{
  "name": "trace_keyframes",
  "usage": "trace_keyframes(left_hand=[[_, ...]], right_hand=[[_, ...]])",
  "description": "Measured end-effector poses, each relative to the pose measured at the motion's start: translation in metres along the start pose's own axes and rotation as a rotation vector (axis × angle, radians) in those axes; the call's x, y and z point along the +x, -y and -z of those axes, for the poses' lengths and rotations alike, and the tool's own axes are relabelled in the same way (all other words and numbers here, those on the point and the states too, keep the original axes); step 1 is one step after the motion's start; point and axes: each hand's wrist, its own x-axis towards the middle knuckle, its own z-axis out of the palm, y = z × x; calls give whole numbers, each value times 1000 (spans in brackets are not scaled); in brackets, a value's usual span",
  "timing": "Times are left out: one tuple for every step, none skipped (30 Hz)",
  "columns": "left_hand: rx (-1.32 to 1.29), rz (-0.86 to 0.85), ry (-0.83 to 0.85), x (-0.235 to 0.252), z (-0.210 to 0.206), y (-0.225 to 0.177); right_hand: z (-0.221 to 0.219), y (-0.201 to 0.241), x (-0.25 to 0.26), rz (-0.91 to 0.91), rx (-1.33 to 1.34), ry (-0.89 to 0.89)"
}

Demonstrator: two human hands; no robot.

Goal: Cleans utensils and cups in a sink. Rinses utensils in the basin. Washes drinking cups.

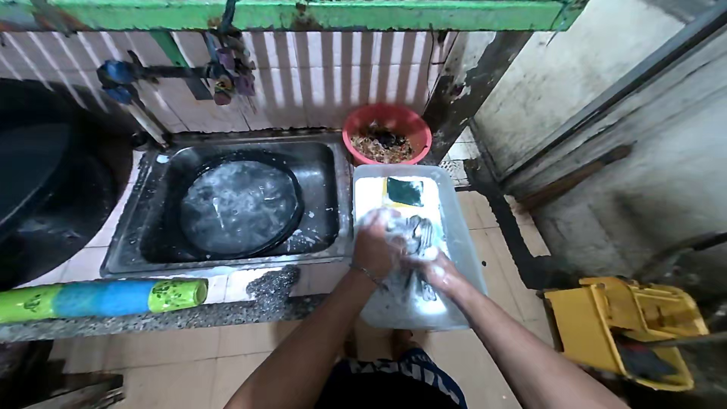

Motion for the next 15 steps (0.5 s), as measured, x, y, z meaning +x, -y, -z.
trace_keyframes(left_hand=[[-118, 71, -45, 7, 2, 0], [-281, 178, -24, 16, 3, -2], [-474, 279, 51, 25, 4, -6], [-641, 353, 139, 33, 5, -11], [-727, 366, 223, 38, 4, -15], [-736, 334, 268, 43, 3, -21], [-678, 274, 278, 46, 0, -26], [-578, 219, 270, 47, -4, -32], [-457, 175, 286, 47, -8, -34], [-331, 143, 321, 47, -10, -32], [-216, 125, 350, 45, -10, -27], [-133, 118, 350, 43, -8, -21], [-82, 128, 330, 41, -4, -14], [-50, 143, 326, 39, 0, -9], [5, 142, 359, 37, 4, -5]], right_hand=[[-1, 3, 2, 36, 43, -56], [-2, 4, 5, 88, 94, -82], [-4, 4, 10, 149, 134, -100], [-6, 3, 15, 202, 150, -105], [-10, 3, 21, 248, 148, -127], [-14, 8, 22, 282, 147, -151], [-18, 13, 23, 321, 177, -186], [-22, 15, 25, 354, 214, -208], [-24, 14, 28, 371, 245, -198], [-24, 9, 30, 375, 237, -169], [-22, 2, 33, 357, 191, -130], [-18, -1, 34, 319, 133, -107], [-14, 0, 36, 284, 78, -109], [-10, 2, 39, 261, 16, -122], [-5, 2, 39, 256, -53, -128]])
